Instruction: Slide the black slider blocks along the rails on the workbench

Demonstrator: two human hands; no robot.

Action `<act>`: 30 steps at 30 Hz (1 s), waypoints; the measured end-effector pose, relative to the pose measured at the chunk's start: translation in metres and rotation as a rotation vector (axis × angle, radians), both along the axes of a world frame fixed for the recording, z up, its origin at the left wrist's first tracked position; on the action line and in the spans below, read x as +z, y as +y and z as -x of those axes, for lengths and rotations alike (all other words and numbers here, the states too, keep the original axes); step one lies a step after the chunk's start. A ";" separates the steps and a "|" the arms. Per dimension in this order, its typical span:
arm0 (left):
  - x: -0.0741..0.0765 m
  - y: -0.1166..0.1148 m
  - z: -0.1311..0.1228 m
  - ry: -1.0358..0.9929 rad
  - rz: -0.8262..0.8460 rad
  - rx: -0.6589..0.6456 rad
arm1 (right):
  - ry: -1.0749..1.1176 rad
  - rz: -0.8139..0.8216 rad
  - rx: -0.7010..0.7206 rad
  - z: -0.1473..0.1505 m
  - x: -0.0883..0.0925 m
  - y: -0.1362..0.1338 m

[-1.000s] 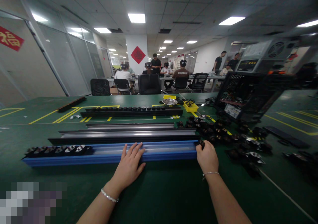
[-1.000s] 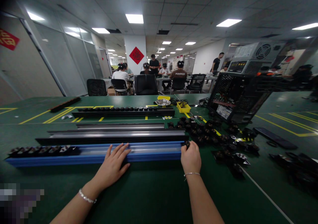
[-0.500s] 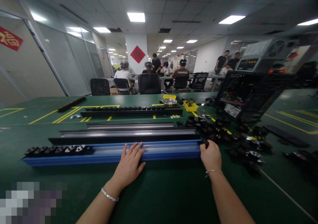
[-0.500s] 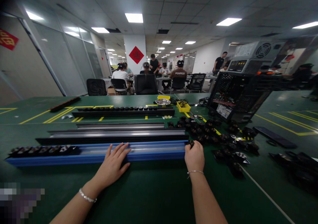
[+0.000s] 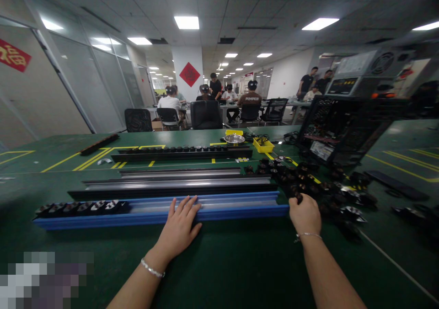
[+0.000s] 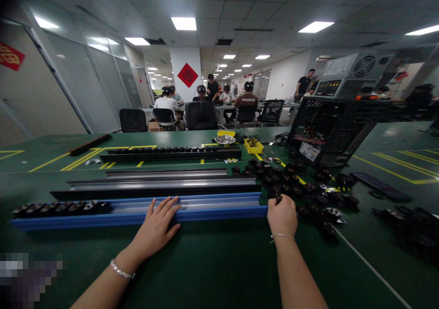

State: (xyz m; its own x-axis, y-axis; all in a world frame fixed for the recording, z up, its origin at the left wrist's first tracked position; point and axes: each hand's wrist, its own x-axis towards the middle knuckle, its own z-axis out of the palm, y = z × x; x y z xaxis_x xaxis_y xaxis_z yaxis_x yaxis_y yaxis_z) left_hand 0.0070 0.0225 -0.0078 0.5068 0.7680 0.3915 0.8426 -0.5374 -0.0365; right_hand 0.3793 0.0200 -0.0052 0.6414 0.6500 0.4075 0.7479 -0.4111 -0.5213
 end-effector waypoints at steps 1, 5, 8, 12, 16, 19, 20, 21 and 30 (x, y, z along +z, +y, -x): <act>0.000 0.000 0.000 0.000 -0.002 -0.002 | -0.025 0.019 -0.006 -0.004 -0.001 -0.003; -0.001 0.000 0.000 0.002 -0.017 -0.006 | -0.188 0.096 -0.009 -0.020 -0.005 -0.017; -0.002 0.001 0.001 0.002 -0.030 -0.008 | -0.254 0.122 -0.063 -0.033 -0.011 -0.028; -0.002 0.001 0.001 0.000 -0.037 -0.009 | -0.227 0.189 -0.084 -0.054 -0.024 -0.035; -0.001 0.001 0.000 -0.002 -0.033 -0.005 | -0.204 0.209 -0.063 -0.066 -0.033 -0.028; 0.000 0.000 0.000 -0.001 -0.021 0.000 | -0.222 0.202 -0.038 -0.067 -0.032 -0.020; 0.000 0.000 0.000 -0.002 -0.018 0.002 | -0.227 0.204 -0.035 -0.067 -0.031 -0.018; 0.000 0.000 0.000 -0.004 -0.016 0.002 | -0.232 0.207 -0.035 -0.066 -0.030 -0.016; -0.002 0.005 0.015 -0.130 -0.096 0.139 | -0.233 0.184 -0.046 -0.068 -0.030 -0.010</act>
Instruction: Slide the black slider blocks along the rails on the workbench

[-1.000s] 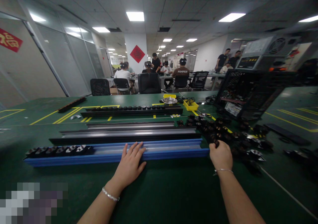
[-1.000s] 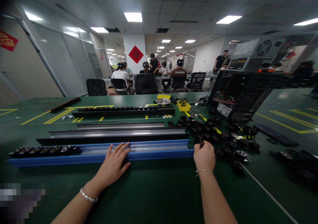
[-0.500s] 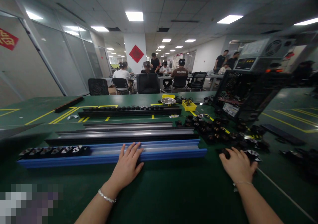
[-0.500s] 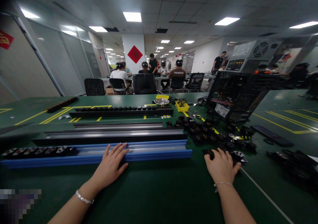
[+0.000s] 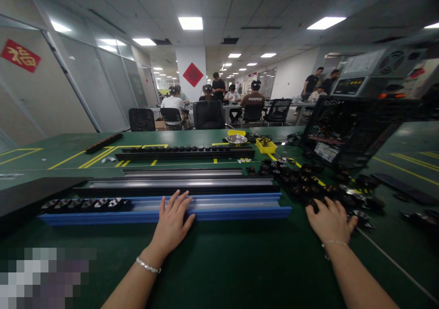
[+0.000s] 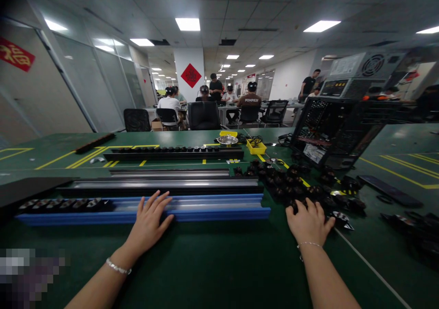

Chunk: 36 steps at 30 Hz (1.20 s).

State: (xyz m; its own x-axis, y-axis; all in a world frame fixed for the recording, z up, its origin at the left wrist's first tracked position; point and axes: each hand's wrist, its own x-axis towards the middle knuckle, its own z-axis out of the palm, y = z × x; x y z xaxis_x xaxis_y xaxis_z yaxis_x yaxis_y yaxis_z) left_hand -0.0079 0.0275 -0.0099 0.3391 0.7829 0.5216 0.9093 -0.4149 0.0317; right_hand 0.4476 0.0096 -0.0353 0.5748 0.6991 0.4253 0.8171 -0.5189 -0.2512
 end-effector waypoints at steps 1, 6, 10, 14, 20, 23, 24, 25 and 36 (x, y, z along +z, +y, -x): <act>0.001 0.001 0.005 -0.027 -0.032 0.061 | -0.013 -0.020 0.003 0.002 0.001 -0.001; 0.010 0.007 0.038 -0.202 -0.149 0.500 | -0.122 -0.113 0.224 0.038 0.013 -0.003; 0.013 0.010 0.066 -0.368 -0.089 0.815 | -0.159 -0.093 0.502 0.092 0.019 0.002; 0.012 0.012 0.084 -0.450 0.027 0.929 | -0.099 0.005 0.442 0.134 0.021 0.010; 0.010 0.015 0.086 -0.510 0.040 0.952 | -0.052 0.030 0.389 0.144 0.026 0.010; 0.009 0.017 0.085 -0.580 0.032 0.992 | -0.044 0.052 0.404 0.140 0.028 0.007; 0.008 0.018 0.085 -0.604 0.042 1.007 | -0.038 0.060 0.406 0.139 0.028 0.006; 0.008 0.019 0.085 -0.623 0.055 1.020 | -0.029 0.069 0.407 0.138 0.029 0.005; 0.006 0.021 0.086 -0.650 0.072 1.018 | 0.033 0.069 0.384 0.137 0.031 0.008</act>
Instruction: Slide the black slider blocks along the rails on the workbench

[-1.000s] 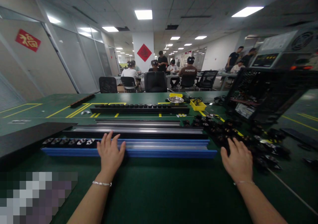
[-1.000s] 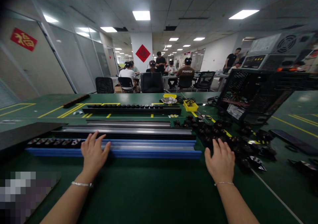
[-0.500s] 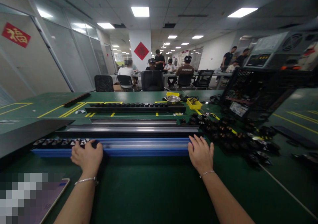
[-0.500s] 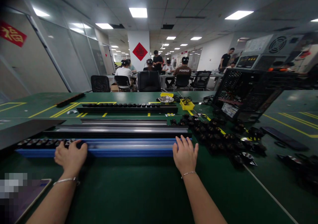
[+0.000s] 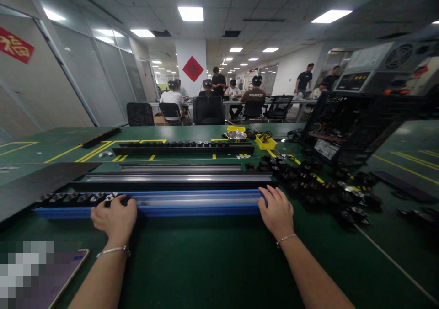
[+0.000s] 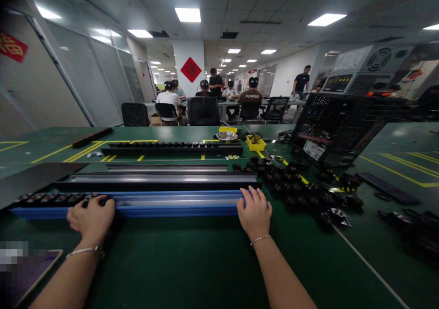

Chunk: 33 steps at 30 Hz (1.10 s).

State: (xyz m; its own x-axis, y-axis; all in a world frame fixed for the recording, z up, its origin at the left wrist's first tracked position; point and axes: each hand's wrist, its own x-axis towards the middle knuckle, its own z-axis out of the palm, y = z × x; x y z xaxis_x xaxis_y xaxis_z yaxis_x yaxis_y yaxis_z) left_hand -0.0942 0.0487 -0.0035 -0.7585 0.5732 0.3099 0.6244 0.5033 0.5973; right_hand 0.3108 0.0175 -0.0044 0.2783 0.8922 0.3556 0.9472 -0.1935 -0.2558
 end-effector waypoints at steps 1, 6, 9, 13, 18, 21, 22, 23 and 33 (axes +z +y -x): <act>0.000 0.000 -0.001 0.005 -0.007 0.004 | -0.002 -0.005 -0.002 0.000 0.000 0.000; 0.002 -0.001 -0.003 0.008 -0.004 0.005 | 0.006 -0.021 0.004 0.000 0.000 0.000; 0.003 -0.002 -0.004 0.001 0.000 -0.002 | 0.018 -0.019 0.005 0.000 0.000 0.000; 0.002 -0.002 -0.004 0.006 0.005 -0.003 | 0.027 -0.011 0.002 0.001 0.002 -0.001; -0.003 0.000 -0.001 0.026 -0.020 -0.003 | 0.026 -0.011 0.003 0.001 0.001 -0.001; -0.004 -0.001 -0.003 0.018 -0.015 -0.008 | 0.026 -0.010 0.004 0.001 0.001 -0.001; -0.003 -0.001 -0.004 0.018 -0.016 -0.009 | 0.027 -0.012 0.003 0.001 0.001 -0.001; -0.001 -0.002 -0.006 0.023 -0.022 -0.011 | 0.028 -0.013 0.002 0.001 0.001 -0.001; 0.010 -0.002 -0.002 0.055 0.055 -0.032 | 0.003 -0.021 -0.014 0.001 0.000 0.000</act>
State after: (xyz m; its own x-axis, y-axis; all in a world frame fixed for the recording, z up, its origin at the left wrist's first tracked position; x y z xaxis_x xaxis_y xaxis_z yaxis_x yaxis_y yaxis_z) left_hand -0.0924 0.0466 0.0064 -0.7221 0.6143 0.3181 0.6720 0.5138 0.5333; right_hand 0.3096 0.0172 -0.0042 0.2917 0.8805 0.3736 0.9436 -0.2009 -0.2631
